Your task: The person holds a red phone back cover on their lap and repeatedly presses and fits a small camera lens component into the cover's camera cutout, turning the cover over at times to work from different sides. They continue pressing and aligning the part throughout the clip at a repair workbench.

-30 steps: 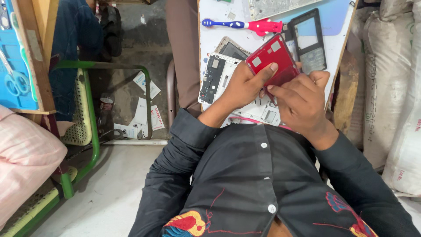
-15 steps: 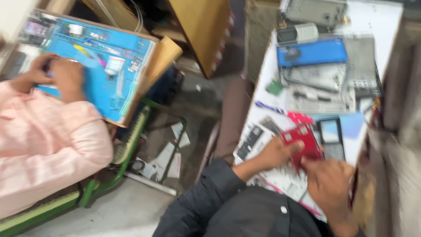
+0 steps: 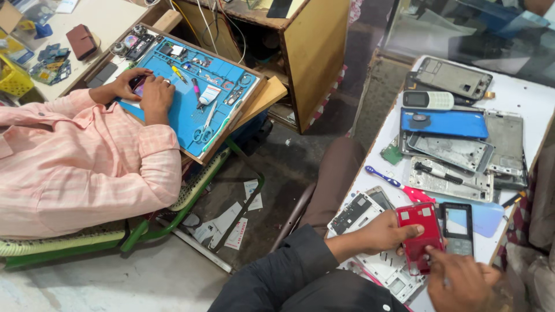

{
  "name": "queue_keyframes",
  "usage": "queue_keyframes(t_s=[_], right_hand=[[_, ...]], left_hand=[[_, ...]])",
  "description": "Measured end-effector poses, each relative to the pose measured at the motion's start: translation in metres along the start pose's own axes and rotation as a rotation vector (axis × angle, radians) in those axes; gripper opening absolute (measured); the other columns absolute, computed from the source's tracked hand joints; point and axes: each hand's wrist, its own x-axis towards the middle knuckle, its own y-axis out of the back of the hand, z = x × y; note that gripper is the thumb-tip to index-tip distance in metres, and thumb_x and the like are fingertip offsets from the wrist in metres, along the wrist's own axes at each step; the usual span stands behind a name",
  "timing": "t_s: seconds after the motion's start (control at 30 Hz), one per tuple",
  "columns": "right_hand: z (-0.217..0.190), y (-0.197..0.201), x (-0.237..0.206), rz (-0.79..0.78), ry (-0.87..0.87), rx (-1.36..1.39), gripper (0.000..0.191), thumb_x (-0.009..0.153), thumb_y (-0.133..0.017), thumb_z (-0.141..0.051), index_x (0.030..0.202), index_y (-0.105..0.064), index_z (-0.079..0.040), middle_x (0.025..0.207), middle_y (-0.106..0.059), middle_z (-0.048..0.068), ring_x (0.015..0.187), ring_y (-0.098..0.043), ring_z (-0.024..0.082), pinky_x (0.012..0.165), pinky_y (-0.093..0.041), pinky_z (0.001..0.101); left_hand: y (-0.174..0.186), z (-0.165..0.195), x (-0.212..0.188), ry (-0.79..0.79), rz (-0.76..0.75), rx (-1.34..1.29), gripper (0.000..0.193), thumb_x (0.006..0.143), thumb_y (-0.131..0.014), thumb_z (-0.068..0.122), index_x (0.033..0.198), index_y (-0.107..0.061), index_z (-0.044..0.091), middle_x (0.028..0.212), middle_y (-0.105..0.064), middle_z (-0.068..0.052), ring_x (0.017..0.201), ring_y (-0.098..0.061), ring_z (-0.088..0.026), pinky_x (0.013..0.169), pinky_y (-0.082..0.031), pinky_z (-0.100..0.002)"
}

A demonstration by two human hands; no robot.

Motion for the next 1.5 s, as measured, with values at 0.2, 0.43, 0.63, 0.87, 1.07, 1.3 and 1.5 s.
queue_keyframes(t_s=[0.2,0.43,0.63,0.87,1.07,1.3,1.5], right_hand=[[0.012,-0.008,-0.008,-0.029,-0.019,-0.007,0.029,0.08,-0.075,-0.005,0.104,-0.077,-0.02,0.086,-0.071,-0.003,0.076,-0.064,0.012,0.083,-0.032,0.0315],[0.01,-0.008,-0.013,-0.061,0.053,0.056,0.031,0.075,-0.074,-0.007,0.103,-0.075,-0.021,0.086,-0.072,-0.004,0.081,-0.067,0.013,0.089,-0.034,0.0346],[0.007,-0.009,-0.014,0.0,-0.036,-0.026,0.032,0.079,-0.075,-0.006,0.108,-0.075,-0.02,0.092,-0.071,-0.002,0.089,-0.067,0.015,0.09,-0.035,0.033],[0.006,-0.007,-0.013,0.067,-0.1,-0.03,0.024,0.089,-0.076,-0.007,0.109,-0.075,-0.02,0.088,-0.071,-0.001,0.078,-0.064,0.012,0.084,-0.034,0.0287],[0.005,-0.002,-0.009,0.009,-0.012,-0.008,0.023,0.083,-0.075,-0.008,0.104,-0.075,-0.018,0.088,-0.071,-0.001,0.08,-0.066,0.013,0.084,-0.035,0.0309],[0.012,0.0,-0.01,-0.021,0.001,0.023,0.026,0.078,-0.074,-0.008,0.102,-0.075,-0.017,0.088,-0.07,-0.001,0.081,-0.066,0.014,0.088,-0.036,0.0309],[0.011,0.005,-0.013,-0.066,-0.011,-0.003,0.027,0.08,-0.075,-0.006,0.104,-0.074,-0.016,0.087,-0.07,-0.004,0.079,-0.065,0.012,0.087,-0.036,0.0294]], left_hand=[[0.001,-0.002,0.001,-0.042,-0.041,-0.03,0.025,0.112,-0.058,0.024,0.106,-0.066,0.001,0.078,-0.065,-0.001,0.058,-0.055,-0.006,0.053,-0.046,-0.023],[0.0,-0.003,0.001,-0.051,-0.052,0.0,0.024,0.113,-0.057,0.022,0.109,-0.066,0.0,0.077,-0.063,-0.002,0.058,-0.053,-0.006,0.053,-0.045,-0.022],[-0.003,0.0,0.001,-0.04,-0.033,-0.011,0.025,0.111,-0.056,0.022,0.109,-0.066,0.0,0.078,-0.065,-0.002,0.057,-0.055,-0.006,0.051,-0.046,-0.023],[-0.007,0.022,-0.008,-0.09,-0.094,-0.123,0.029,0.114,-0.053,0.02,0.131,-0.058,-0.003,0.111,-0.07,-0.009,0.068,-0.06,-0.007,0.057,-0.05,-0.023],[-0.009,0.032,-0.013,-0.136,-0.154,-0.163,0.037,0.115,-0.05,0.019,0.141,-0.051,-0.007,0.134,-0.067,-0.011,0.071,-0.06,-0.006,0.06,-0.05,-0.021],[-0.009,0.02,-0.009,-0.09,-0.126,-0.062,0.043,0.115,-0.048,0.017,0.152,-0.047,-0.005,0.126,-0.067,-0.015,0.073,-0.061,-0.005,0.059,-0.05,-0.023],[-0.004,0.008,-0.004,-0.098,-0.149,-0.179,0.04,0.115,-0.046,0.011,0.151,-0.045,-0.006,0.133,-0.067,-0.011,0.086,-0.064,-0.005,0.065,-0.052,-0.024]])
